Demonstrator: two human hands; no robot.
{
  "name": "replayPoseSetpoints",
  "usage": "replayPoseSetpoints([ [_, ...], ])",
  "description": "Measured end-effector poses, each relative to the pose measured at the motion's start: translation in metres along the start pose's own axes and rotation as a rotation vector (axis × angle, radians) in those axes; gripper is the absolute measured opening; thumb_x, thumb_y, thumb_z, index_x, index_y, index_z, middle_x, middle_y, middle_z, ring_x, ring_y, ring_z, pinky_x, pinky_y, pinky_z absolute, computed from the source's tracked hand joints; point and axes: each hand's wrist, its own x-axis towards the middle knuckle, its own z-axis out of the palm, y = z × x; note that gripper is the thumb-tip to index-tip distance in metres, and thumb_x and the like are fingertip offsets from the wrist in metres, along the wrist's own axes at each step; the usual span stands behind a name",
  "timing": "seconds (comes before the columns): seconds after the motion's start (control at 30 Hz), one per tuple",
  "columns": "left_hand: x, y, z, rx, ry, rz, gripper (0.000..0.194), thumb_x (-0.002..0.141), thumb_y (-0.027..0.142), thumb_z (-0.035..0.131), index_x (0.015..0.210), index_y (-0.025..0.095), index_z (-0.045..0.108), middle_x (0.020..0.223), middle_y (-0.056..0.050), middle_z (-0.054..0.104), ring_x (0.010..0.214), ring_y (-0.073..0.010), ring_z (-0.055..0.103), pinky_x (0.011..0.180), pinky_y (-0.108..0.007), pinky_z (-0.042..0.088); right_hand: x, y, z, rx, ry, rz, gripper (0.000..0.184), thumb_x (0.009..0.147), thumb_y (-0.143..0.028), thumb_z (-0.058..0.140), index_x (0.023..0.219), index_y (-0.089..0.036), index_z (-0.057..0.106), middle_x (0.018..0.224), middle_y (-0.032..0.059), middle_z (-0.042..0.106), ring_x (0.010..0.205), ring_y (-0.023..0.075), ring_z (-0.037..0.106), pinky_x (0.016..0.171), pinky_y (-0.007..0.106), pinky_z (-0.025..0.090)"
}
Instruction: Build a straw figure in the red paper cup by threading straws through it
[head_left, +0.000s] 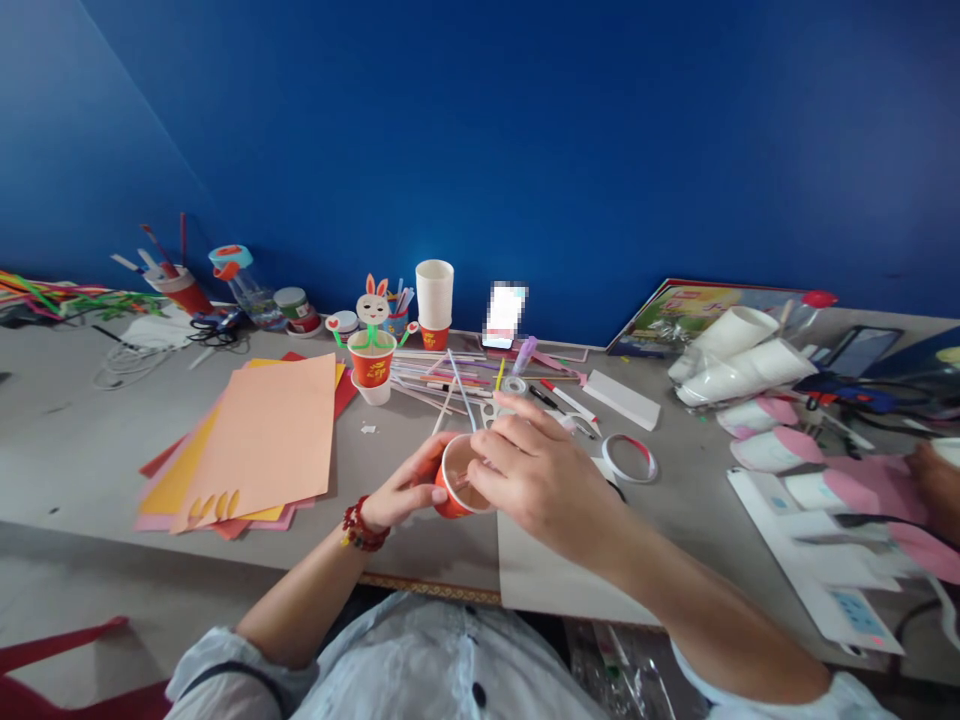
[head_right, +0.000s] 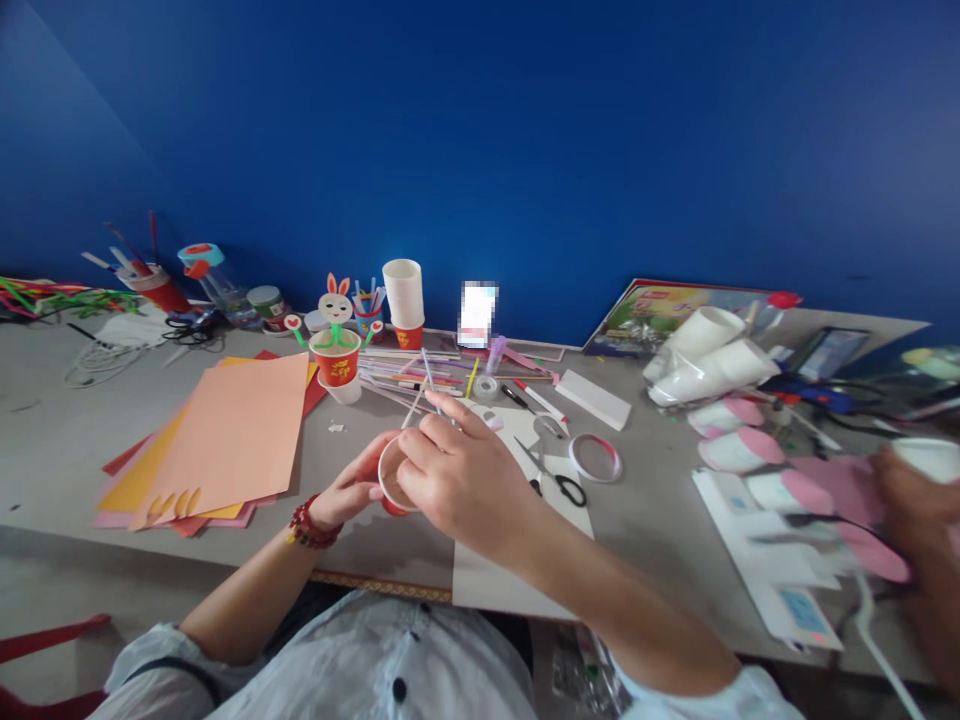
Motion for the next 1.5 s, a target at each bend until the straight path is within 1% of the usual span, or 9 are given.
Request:
replayPoseSetpoints([
  [0.17, -0.001, 0.001, 0.0, 0.028, 0.028, 0.005, 0.061, 0.08, 0.029, 0.073, 0.138, 0.024, 0.053, 0.122, -0.009, 0.064, 0.11, -0.0283, 0.06, 0.093, -0.036, 0.049, -0.001, -0.002, 0.001, -0.041, 0.025, 0.008, 0.037, 0.094, -0.004, 0.044, 0.065, -0.021, 0.06, 0.067, 0.0011, 0.056, 0.07, 0.0181, 0.045, 0.094, 0.038, 0.043],
  [0.4, 0.0, -0.001, 0.001, 0.053, 0.038, 0.05, 0.06, 0.083, 0.03, 0.071, 0.139, 0.026, 0.052, 0.125, -0.007, 0.062, 0.111, -0.0263, 0.059, 0.094, -0.034, 0.05, 0.001, -0.005, 0.002, -0.082, 0.012, -0.004, 0.038, 0.092, -0.005, 0.042, 0.061, -0.019, 0.058, 0.057, 0.0016, 0.048, 0.064, 0.0182, 0.038, 0.077, 0.037, 0.036],
  [0.57, 0.0, -0.004, 0.0, 0.06, 0.071, 0.059, 0.06, 0.084, 0.032, 0.07, 0.14, 0.026, 0.05, 0.131, -0.008, 0.06, 0.117, -0.0284, 0.057, 0.096, -0.035, 0.05, 0.004, -0.01, 0.001, -0.131, 0.022, 0.06, 0.035, 0.091, -0.004, 0.045, 0.061, -0.019, 0.056, 0.057, 0.0022, 0.049, 0.063, 0.0186, 0.038, 0.062, 0.035, 0.028],
  [0.73, -0.002, -0.011, -0.005, 0.076, 0.093, 0.058, 0.065, 0.084, 0.036, 0.071, 0.143, 0.026, 0.046, 0.133, -0.009, 0.058, 0.115, -0.0284, 0.058, 0.086, -0.032, 0.053, 0.0, -0.018, 0.004, -0.157, 0.05, 0.17, 0.03, 0.09, -0.007, 0.049, 0.063, -0.019, 0.055, 0.056, 0.001, 0.049, 0.059, 0.0172, 0.039, 0.056, 0.033, 0.025],
  [0.93, -0.007, -0.018, -0.009, 0.091, 0.107, 0.012, 0.068, 0.085, 0.037, 0.069, 0.146, 0.03, 0.039, 0.14, -0.009, 0.055, 0.121, -0.0335, 0.056, 0.072, -0.03, 0.057, -0.003, -0.026, 0.012, -0.088, 0.115, 0.318, 0.024, 0.091, -0.023, 0.061, 0.068, -0.019, 0.058, 0.059, -0.0006, 0.056, 0.061, 0.0158, 0.05, 0.054, 0.033, 0.029],
  [1.03, -0.006, -0.016, -0.007, 0.125, 0.124, 0.061, 0.068, 0.085, 0.038, 0.07, 0.145, 0.029, 0.041, 0.141, -0.01, 0.054, 0.124, -0.0343, 0.054, 0.085, -0.037, 0.057, -0.004, -0.03, 0.014, -0.034, 0.149, 0.36, 0.023, 0.093, -0.029, 0.063, 0.072, -0.02, 0.061, 0.061, -0.0004, 0.06, 0.064, 0.0157, 0.055, 0.058, 0.031, 0.034],
  [1.17, -0.002, -0.011, -0.003, 0.194, 0.117, 0.16, 0.065, 0.083, 0.038, 0.072, 0.142, 0.027, 0.046, 0.14, -0.008, 0.055, 0.129, -0.032, 0.051, 0.107, -0.042, 0.043, -0.007, -0.038, 0.019, 0.099, 0.189, 0.424, 0.016, 0.094, -0.026, 0.062, 0.08, -0.018, 0.065, 0.068, 0.0015, 0.066, 0.067, 0.0154, 0.06, 0.064, 0.03, 0.041],
  [1.37, -0.002, -0.008, -0.002, 0.201, 0.11, 0.177, 0.067, 0.083, 0.037, 0.073, 0.143, 0.026, 0.046, 0.14, -0.01, 0.054, 0.126, -0.0309, 0.052, 0.107, -0.041, 0.043, -0.011, -0.046, 0.028, 0.243, 0.271, 0.486, 0.008, 0.094, -0.017, 0.06, 0.087, -0.017, 0.064, 0.072, 0.0031, 0.07, 0.07, 0.016, 0.064, 0.066, 0.03, 0.042],
  [1.5, -0.002, -0.008, 0.0, 0.229, 0.111, 0.186, 0.067, 0.081, 0.04, 0.074, 0.141, 0.025, 0.049, 0.14, -0.011, 0.054, 0.126, -0.0332, 0.051, 0.107, -0.044, 0.042, -0.01, -0.043, 0.027, 0.275, 0.319, 0.505, 0.006, 0.091, -0.018, 0.062, 0.085, -0.019, 0.063, 0.067, -0.0002, 0.067, 0.063, 0.0148, 0.06, 0.068, 0.033, 0.04],
])
